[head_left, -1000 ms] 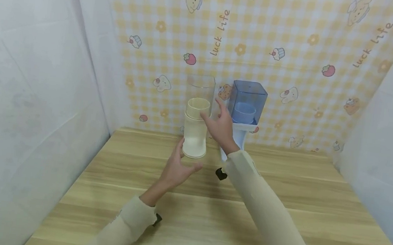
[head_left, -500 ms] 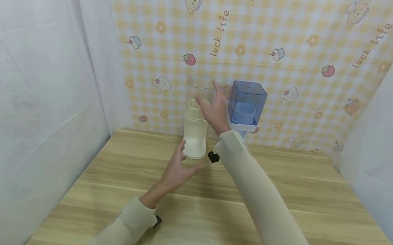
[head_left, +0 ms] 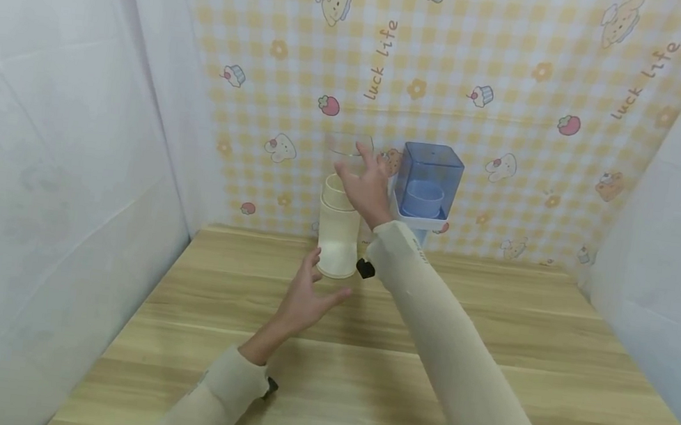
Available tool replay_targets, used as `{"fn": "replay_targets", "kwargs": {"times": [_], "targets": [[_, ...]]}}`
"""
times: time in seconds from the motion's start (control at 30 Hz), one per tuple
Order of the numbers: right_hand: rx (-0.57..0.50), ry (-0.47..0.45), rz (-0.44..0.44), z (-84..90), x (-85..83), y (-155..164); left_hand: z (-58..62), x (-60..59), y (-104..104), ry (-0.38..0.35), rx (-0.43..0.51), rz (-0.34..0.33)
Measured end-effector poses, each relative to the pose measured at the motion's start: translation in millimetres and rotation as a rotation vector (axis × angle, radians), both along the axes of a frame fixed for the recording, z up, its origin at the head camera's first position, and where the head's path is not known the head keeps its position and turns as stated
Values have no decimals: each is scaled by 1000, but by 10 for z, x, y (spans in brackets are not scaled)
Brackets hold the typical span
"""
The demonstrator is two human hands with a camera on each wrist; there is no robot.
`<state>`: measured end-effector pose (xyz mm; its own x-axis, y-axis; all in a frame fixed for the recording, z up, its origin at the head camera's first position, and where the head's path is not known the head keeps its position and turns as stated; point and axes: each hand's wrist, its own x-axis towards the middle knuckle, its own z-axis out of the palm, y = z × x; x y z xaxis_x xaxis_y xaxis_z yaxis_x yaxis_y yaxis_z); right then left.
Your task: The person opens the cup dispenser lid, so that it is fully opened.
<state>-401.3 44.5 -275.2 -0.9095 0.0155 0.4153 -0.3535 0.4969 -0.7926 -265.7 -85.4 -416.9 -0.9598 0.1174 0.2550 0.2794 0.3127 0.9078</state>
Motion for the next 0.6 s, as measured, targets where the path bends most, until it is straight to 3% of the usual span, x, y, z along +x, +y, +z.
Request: {"fn": "replay_targets", "kwargs": {"times": [0.2, 0.6], "targets": [[32, 56, -63, -82, -50, -52, -27, 17, -21, -7, 3, 1], [61, 153, -164, -229, -49, -158, 93, 75, -75, 51, 12, 10]]}}
